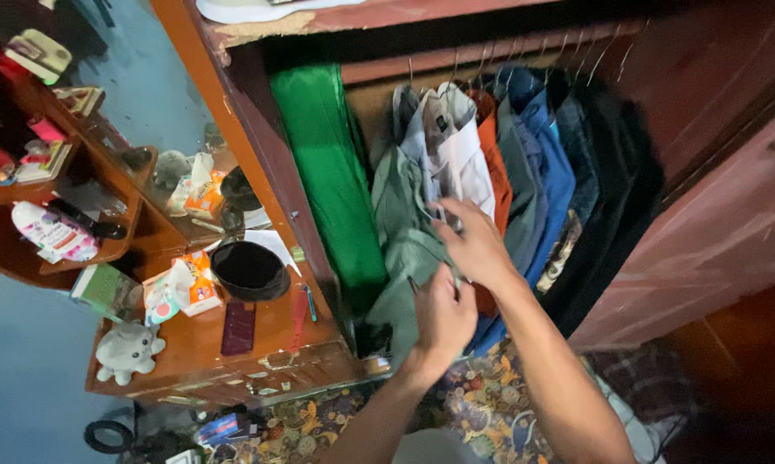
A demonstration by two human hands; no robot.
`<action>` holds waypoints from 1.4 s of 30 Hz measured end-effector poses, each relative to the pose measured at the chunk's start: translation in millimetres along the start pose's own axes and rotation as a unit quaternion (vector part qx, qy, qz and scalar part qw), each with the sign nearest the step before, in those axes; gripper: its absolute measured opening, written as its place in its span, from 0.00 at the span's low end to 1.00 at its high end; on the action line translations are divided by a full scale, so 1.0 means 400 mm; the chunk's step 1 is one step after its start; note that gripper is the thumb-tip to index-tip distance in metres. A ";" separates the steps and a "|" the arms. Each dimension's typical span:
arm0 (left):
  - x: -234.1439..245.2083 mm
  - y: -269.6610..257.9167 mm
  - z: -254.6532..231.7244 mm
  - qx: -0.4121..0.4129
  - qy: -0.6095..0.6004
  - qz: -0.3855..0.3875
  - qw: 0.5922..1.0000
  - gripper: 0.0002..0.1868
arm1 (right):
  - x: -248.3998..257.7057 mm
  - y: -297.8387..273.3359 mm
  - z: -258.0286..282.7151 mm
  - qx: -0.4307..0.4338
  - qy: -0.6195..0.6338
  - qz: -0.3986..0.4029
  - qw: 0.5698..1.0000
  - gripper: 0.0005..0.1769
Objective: The person picks up several shirts from a bed, places them on hangers, and hangs them in a wardrobe. The shirts handled include a rust-colored shirt, a white shirt, a light pink shirt, a light blue striped shirt, and a light green shirt.
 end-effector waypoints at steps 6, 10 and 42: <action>-0.097 -0.101 -0.155 0.038 -0.097 0.120 0.987 0.11 | 0.157 -0.117 -0.116 -0.204 0.105 0.006 0.973 0.12; -0.086 -0.120 -0.218 0.027 -0.156 0.103 0.982 0.11 | 0.275 -0.172 -0.153 -0.196 0.154 -0.005 0.968 0.11; -0.186 0.232 0.093 -0.156 0.216 -0.075 0.961 0.16 | 0.551 -0.409 -0.252 -0.285 0.137 0.031 0.948 0.12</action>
Point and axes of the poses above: each hand's wrist, its own y-axis towards the middle knuckle, its own x-axis out of the back of the hand, z = x × y, the point moved 3 cm from there along y, towards the middle knuckle, and after that the axes turned 11 degrees about -x, right-handed, at the moved point
